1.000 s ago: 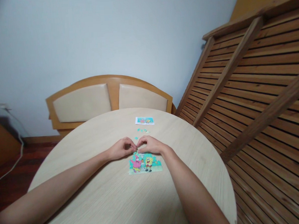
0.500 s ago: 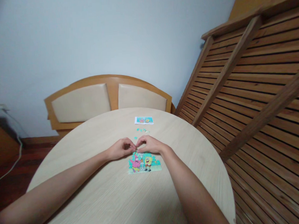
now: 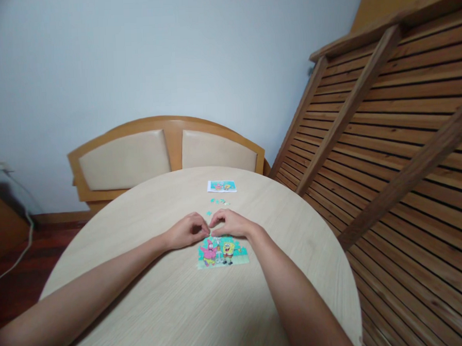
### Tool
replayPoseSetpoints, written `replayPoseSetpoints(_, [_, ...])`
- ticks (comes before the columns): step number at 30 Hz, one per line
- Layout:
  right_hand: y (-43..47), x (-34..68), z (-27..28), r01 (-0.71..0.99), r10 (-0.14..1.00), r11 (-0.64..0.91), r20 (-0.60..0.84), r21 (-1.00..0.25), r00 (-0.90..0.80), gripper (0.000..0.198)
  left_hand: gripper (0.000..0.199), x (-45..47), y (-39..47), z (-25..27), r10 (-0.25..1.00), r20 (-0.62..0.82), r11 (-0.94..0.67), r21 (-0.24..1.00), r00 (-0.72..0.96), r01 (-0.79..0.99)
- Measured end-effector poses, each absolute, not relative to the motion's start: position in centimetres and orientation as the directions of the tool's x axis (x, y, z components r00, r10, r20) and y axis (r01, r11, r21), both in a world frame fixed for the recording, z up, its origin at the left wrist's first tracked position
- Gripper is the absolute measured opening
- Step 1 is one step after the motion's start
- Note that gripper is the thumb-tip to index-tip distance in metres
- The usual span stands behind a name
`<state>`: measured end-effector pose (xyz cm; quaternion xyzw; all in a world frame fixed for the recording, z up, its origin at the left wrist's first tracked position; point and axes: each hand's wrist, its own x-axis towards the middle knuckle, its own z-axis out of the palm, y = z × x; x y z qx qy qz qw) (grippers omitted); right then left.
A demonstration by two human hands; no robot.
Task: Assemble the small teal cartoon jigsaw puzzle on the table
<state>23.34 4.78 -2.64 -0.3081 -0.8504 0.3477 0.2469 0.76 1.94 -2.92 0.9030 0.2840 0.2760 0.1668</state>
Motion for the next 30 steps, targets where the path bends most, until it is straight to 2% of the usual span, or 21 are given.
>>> replayPoseSetpoints(5, [4.4, 23.3, -2.2, 0.371, 0.700, 0.570, 0.196, -0.733, -0.687, 0.023, 0.013, -0.1, 1.9, -1.7, 0.630, 0.352, -0.760, 0.461, 0.692, 0.458])
replayPoseSetpoints(11, [4.2, 23.1, -2.0, 0.400, 0.699, 0.596, 0.204, -0.696, -0.686, 0.021, 0.029, -1.6, 2.0, -0.5, 0.605, 0.263, -0.782, 0.374, 0.752, 0.499])
replayPoseSetpoints(22, [4.0, 22.8, -2.0, 0.429, 0.695, 0.616, 0.200, -0.660, -0.691, 0.027, 0.027, -1.6, 2.1, 0.0, 0.622, 0.124, -0.726, 0.462, 0.773, 0.510])
replayPoseSetpoints(30, [3.8, 22.8, -1.9, 0.425, 0.686, 0.621, 0.195, -0.658, -0.701, 0.025, 0.024, -1.2, 2.1, -0.4, 0.630, 0.164, -0.730, 0.457, 0.759, 0.507])
